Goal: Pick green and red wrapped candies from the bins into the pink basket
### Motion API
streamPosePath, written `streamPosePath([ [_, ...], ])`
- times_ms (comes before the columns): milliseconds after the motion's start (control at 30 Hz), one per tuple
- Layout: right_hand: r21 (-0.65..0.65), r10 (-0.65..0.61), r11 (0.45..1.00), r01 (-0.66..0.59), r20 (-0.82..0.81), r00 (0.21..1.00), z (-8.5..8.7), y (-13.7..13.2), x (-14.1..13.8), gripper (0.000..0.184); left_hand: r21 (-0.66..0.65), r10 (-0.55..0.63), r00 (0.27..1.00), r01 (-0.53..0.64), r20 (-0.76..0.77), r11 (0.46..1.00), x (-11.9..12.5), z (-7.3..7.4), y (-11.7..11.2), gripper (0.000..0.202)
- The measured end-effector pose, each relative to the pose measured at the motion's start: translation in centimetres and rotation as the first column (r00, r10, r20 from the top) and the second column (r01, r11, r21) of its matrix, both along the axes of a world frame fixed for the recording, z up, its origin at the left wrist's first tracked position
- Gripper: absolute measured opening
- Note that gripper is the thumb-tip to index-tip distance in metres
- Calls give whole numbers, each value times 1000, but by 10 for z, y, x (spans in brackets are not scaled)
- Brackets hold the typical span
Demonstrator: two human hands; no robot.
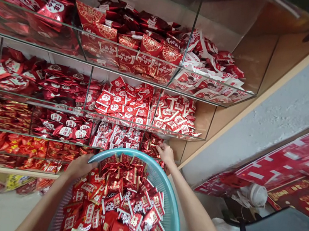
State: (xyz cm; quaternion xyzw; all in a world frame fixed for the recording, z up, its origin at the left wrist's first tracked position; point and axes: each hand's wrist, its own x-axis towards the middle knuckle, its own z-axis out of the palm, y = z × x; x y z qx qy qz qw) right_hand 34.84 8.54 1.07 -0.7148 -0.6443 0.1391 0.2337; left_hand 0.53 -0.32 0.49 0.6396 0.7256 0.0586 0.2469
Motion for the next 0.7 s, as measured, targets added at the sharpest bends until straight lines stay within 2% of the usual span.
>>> streamPosePath([
  [100,-39,-12,999,11,-29,1000,-24,3,7,29,-9,0,1000,0,-6,1000,0,0,0,20],
  [200,-74,-9,997,4,-75,997,-34,7,10,35,-16,3,1000,-3,-5,1000,0,0,0,22],
  [433,-144,35,987,-71,-241,970,-45,18,16,28,-12,-3,1000,3,-19,1000,1,0,0,22],
  [567,-82,58,992,-92,-343,938,-47,14,15,28,1,-1,1000,1,-16,1000,0,-2,0,23],
  [700,27,103,994,-102,-452,886,-40,3,19,30,0,5,1000,-5,-10,1000,-2,-5,0,24],
])
